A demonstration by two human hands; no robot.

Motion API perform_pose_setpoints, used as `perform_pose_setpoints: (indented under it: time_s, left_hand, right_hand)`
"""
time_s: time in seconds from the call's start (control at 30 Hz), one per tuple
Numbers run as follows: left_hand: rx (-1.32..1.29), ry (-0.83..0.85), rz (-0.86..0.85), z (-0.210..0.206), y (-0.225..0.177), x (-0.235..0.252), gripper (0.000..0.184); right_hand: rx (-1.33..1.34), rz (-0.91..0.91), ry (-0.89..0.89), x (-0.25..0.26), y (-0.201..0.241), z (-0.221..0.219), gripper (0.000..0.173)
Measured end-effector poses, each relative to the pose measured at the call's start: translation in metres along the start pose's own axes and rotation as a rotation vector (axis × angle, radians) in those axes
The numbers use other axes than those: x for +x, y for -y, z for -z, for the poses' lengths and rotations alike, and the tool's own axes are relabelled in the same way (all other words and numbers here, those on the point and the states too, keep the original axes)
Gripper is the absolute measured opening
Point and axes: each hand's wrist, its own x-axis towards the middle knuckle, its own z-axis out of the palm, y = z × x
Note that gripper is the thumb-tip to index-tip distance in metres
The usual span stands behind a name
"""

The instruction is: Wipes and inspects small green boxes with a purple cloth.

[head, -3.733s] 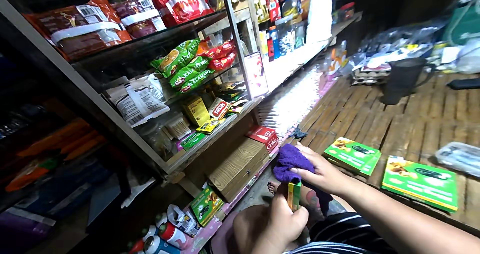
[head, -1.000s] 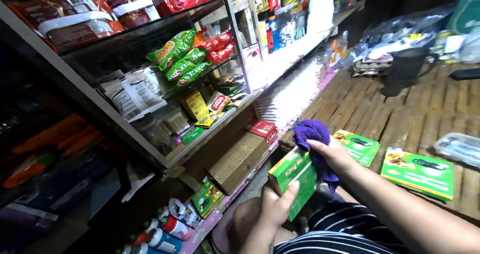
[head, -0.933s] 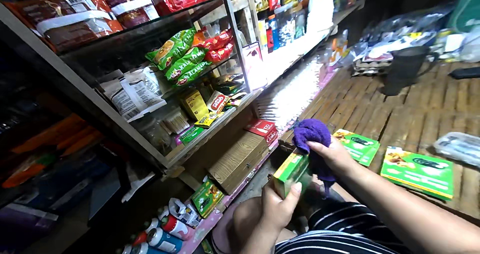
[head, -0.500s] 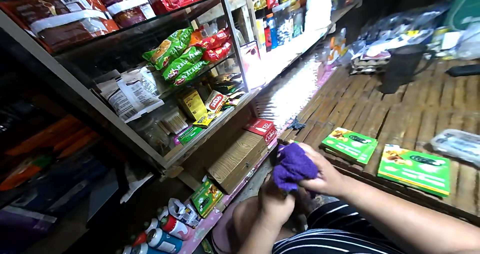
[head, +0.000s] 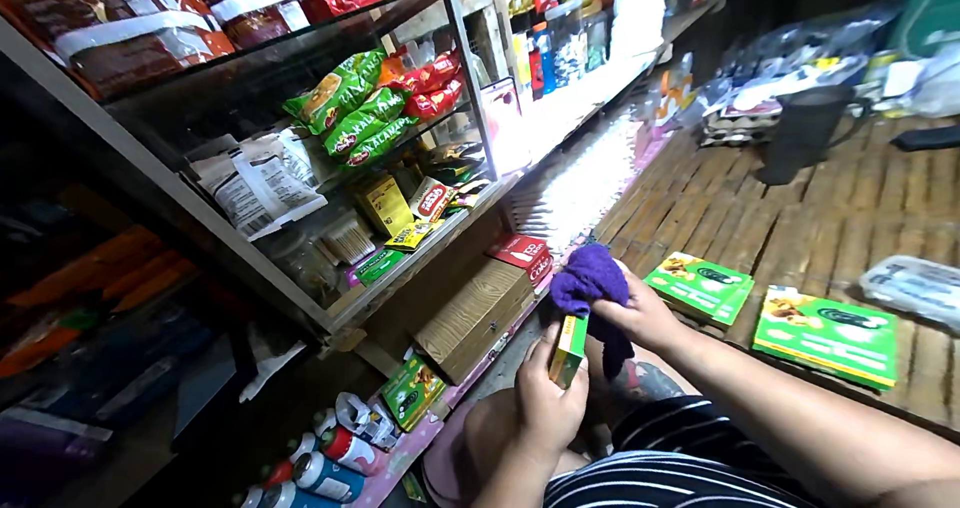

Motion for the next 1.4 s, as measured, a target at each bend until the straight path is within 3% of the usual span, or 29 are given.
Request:
perform_pose_setpoints:
  time_s: [0.1, 0.2, 0.37, 0.47, 0.6, 0.67, 0.73, 0.8, 1.1, 1.23, 1.4]
  left_hand:
    - [-0.309, -0.036, 0.135, -0.001, -0.003, 0.0, 0.038]
    - [-0.606, -0.086, 0.261, 0.001, -0.006, 0.0, 0.035]
    - [-0.753, -0.192, 0.296, 0.006, -0.008, 0.006, 0.04]
    - [-0.802, -0.274, 0.334, 0.011, -0.008, 0.012, 0.041]
    - [-0.795, -0.286, 0.354, 0.016, -0.008, 0.015, 0.045]
    - [-0.789, -0.282, 0.363, 0.014, -0.008, 0.014, 0.052]
    - [-0.777, -0.272, 0.359, 0.011, -0.006, 0.01, 0.076]
    - [-0.794, -0.265, 0.331, 0.006, -0.003, 0.007, 0.088]
    - [-0.736, -0.342, 0.39, 0.003, -0.001, 0.01, 0.092]
    - [-0.74, -0.452, 0.392, 0.011, -0.003, 0.019, 0.078]
    - [-0.919, -0.451, 0.503, 0.018, -0.015, 0.017, 0.079]
  right_hand:
    - [0.147, -0.033, -0.098, -0.006, -0.015, -0.009, 0.032]
    - [0.115, 0.097, -0.158, -0.021, -0.022, -0.028, 0.037]
    - [-0.279, 0.239, 0.017, -0.04, -0.038, -0.043, 0.07]
    - [-0.345, 0.406, 0.103, -0.048, -0.038, -0.055, 0.073]
    - [-0.36, 0.437, 0.121, -0.05, -0.028, -0.063, 0.077]
    - [-0.4, 0.448, 0.121, -0.045, -0.025, -0.061, 0.075]
    - [-0.412, 0.465, 0.131, -0.039, -0.021, -0.056, 0.071]
    - [-0.404, 0.452, 0.15, -0.033, -0.018, -0.05, 0.065]
    - [-0.417, 0.347, 0.16, -0.028, -0.025, -0.043, 0.063]
    - [-0.395, 0.418, 0.236, -0.043, -0.026, -0.057, 0.059]
    - [-0.358, 0.529, 0.345, -0.05, -0.008, -0.069, 0.05]
